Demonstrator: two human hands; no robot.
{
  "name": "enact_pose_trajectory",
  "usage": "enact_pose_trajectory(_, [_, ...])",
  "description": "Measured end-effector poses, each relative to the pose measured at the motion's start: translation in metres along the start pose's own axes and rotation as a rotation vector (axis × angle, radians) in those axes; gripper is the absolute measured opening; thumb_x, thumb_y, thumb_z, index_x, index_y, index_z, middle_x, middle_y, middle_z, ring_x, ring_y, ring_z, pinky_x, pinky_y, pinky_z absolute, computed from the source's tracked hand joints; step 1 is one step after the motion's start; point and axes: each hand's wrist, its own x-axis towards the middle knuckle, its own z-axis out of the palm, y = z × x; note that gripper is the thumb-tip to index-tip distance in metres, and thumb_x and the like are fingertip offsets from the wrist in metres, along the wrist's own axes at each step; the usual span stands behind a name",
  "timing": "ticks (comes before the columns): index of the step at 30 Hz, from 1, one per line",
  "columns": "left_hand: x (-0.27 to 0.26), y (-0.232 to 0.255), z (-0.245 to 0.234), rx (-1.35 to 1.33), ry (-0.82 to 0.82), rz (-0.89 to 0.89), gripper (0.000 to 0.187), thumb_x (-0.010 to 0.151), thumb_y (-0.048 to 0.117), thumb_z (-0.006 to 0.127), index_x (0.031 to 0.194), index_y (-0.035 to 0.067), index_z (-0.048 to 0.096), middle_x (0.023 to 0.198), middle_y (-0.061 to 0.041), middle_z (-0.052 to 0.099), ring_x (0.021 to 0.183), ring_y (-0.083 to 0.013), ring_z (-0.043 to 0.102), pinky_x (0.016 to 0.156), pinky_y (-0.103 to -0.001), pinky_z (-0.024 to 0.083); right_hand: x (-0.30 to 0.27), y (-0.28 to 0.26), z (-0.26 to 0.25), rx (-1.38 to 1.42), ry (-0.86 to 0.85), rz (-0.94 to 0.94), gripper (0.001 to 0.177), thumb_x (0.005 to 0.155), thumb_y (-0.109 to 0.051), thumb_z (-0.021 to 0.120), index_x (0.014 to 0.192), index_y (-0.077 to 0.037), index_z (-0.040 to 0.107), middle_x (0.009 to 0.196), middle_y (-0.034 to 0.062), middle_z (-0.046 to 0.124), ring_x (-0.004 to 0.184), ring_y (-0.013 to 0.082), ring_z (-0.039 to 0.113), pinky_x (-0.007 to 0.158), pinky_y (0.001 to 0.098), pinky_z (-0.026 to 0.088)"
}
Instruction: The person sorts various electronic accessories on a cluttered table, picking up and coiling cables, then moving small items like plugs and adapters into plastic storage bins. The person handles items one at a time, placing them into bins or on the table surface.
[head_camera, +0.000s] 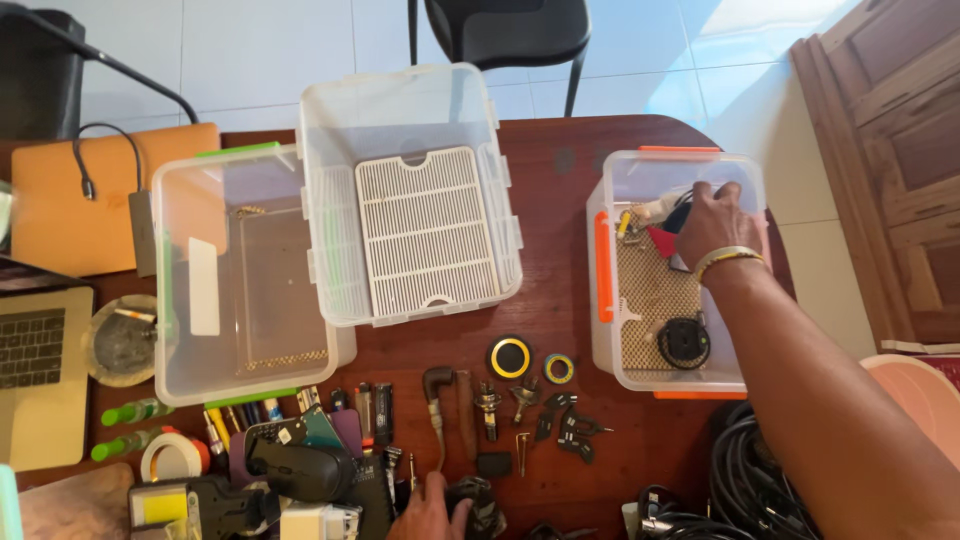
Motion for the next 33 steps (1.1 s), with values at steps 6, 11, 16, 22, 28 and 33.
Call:
enact_pose_trajectory(6, [-0.045, 0.036, -0.034, -0.024, 0.203, -0.111, 0.042, 0.090, 0.048, 0.069, 0.118, 0.020, 0.057, 0.110, -0.012, 0.070, 0.099, -0.0374, 0.069, 0.082, -0.051, 0.056, 0.005, 0.019, 0.023, -0.167, 0.089, -0.149, 0.044, 0.087, -0.017, 0.063, 0.128, -0.004, 0.057, 0.128, 0.0274, 0.060, 0.099, 0.0483, 0.070, 0.082, 0.0548, 0.056])
enact_pose_trajectory(11, [-0.080, 0.039, -0.066, -0.247, 0.310, 0.069, 0.028, 0.096, 0.037, 0.064, 0.109, 0.012, 0.063, 0.101, -0.010, 0.074, 0.089, -0.0341, 0.073, 0.073, -0.047, 0.058, -0.002, 0.028, 0.018, -0.383, 0.049, -0.221, 0.037, 0.096, -0.034, 0.066, 0.125, -0.010, 0.066, 0.115, 0.0193, 0.075, 0.102, 0.0385, 0.074, 0.083, 0.0546, 0.057])
enact_pose_trajectory(16, [-0.096, 0.039, -0.084, -0.471, 0.451, 0.266, 0.022, 0.095, 0.028, 0.067, 0.103, 0.008, 0.071, 0.093, -0.012, 0.077, 0.080, -0.0295, 0.074, 0.066, -0.040, 0.058, -0.034, 0.033, -0.014, -0.012, 0.083, -0.127, 0.038, 0.099, -0.036, 0.078, 0.119, -0.004, 0.069, 0.107, 0.0245, 0.075, 0.101, 0.0428, 0.071, 0.088, 0.0542, 0.056])
enact_pose_trajectory(22, [-0.101, 0.081, -0.100, -1.030, 0.340, 0.294, 0.030, 0.092, 0.027, 0.070, 0.111, 0.005, 0.070, 0.090, -0.010, 0.079, 0.079, -0.0134, 0.075, 0.069, -0.031, 0.065, -0.131, 0.013, -0.045, 1.126, -0.202, 0.141, 0.031, 0.094, -0.013, 0.071, 0.120, 0.002, 0.062, 0.105, 0.0075, 0.071, 0.083, 0.0154, 0.066, 0.069, 0.0296, 0.056])
enact_pose_trajectory(28, [-0.077, 0.145, -0.121, -1.152, -0.003, 0.482, 0.061, 0.093, 0.028, 0.071, 0.146, 0.007, 0.049, 0.130, -0.005, 0.066, 0.114, -0.0115, 0.066, 0.093, -0.029, 0.056, -0.230, -0.019, -0.057, 1.275, -0.447, 0.051, 0.025, 0.093, -0.006, 0.070, 0.116, 0.000, 0.065, 0.095, 0.0081, 0.071, 0.072, 0.0124, 0.060, 0.060, 0.0266, 0.048])
enact_pose_trajectory(33, [-0.070, 0.149, -0.121, -1.235, -0.180, 0.531, 0.037, 0.099, 0.021, 0.066, 0.130, 0.001, 0.064, 0.111, -0.005, 0.073, 0.095, -0.0111, 0.068, 0.080, -0.028, 0.057, -0.264, -0.058, -0.040, 1.407, -0.660, 0.137, 0.029, 0.084, -0.004, 0.071, 0.113, -0.001, 0.066, 0.094, 0.0035, 0.073, 0.079, 0.0063, 0.065, 0.063, 0.0223, 0.050])
